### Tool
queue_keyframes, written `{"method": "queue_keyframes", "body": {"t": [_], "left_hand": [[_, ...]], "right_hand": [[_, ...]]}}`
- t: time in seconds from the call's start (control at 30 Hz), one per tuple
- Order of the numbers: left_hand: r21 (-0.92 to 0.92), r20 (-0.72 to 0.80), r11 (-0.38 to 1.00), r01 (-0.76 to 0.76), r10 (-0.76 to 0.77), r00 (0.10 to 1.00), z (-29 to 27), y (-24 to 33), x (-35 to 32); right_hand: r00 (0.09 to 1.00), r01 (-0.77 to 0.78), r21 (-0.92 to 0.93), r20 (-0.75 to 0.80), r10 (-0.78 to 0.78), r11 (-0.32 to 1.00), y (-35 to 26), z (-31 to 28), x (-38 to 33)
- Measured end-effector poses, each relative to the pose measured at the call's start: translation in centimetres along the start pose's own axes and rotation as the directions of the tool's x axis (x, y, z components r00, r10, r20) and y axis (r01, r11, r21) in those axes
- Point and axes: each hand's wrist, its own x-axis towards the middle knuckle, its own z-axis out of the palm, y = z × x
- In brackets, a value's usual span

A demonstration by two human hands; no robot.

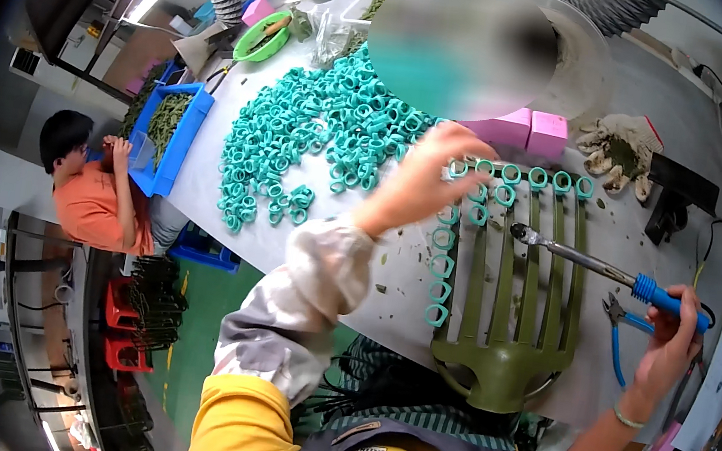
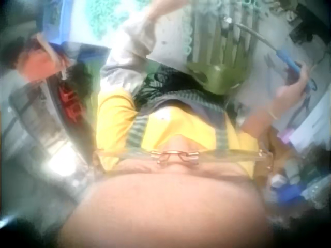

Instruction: The person uses cutters and a soldering iron to attach green plastic rings onto a green plastic frame. They also place green plastic rings into a clear plastic bag.

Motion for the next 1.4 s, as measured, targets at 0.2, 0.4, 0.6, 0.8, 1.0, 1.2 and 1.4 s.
{"method": "queue_keyframes", "body": {"t": [0.2,0.4,0.6,0.8,1.0,1.2,1.4], "left_hand": [[0.789,-0.158,0.527,0.317,-0.324,0.933,-14.7,-8.6,-12.7],[0.627,-0.249,0.597,0.500,-0.455,0.855,-14.7,-10.7,-17.2],[-0.175,-0.184,0.683,0.709,-0.730,0.658,-13.4,-8.1,-14.3],[-0.409,0.023,0.717,0.565,-0.610,0.792,-9.9,-1.0,-9.7],[-0.353,0.181,0.896,0.271,-0.219,0.959,-0.9,3.7,-3.2],[0.098,0.104,0.994,-0.048,0.038,0.994,4.0,3.6,0.3],[0.166,0.127,0.984,-0.058,0.037,0.991,6.7,2.2,1.6]], "right_hand": [[0.999,0.013,-0.016,0.032,-0.013,1.000,-0.5,-0.2,-0.7],[0.999,0.040,-0.039,0.032,-0.039,0.998,-1.1,0.2,-1.4],[0.999,0.037,-0.039,0.010,-0.037,0.999,-1.8,-0.2,-2.0],[1.000,0.003,-0.016,-0.017,-0.003,1.000,-1.6,-0.8,-1.4],[0.999,0.026,-0.001,0.022,-0.026,1.000,-1.5,-0.4,-1.1],[0.996,0.076,-0.013,0.042,-0.076,0.997,-0.5,0.4,-0.3],[0.994,0.054,0.053,0.090,-0.058,0.997,0.8,1.4,0.5]]}}
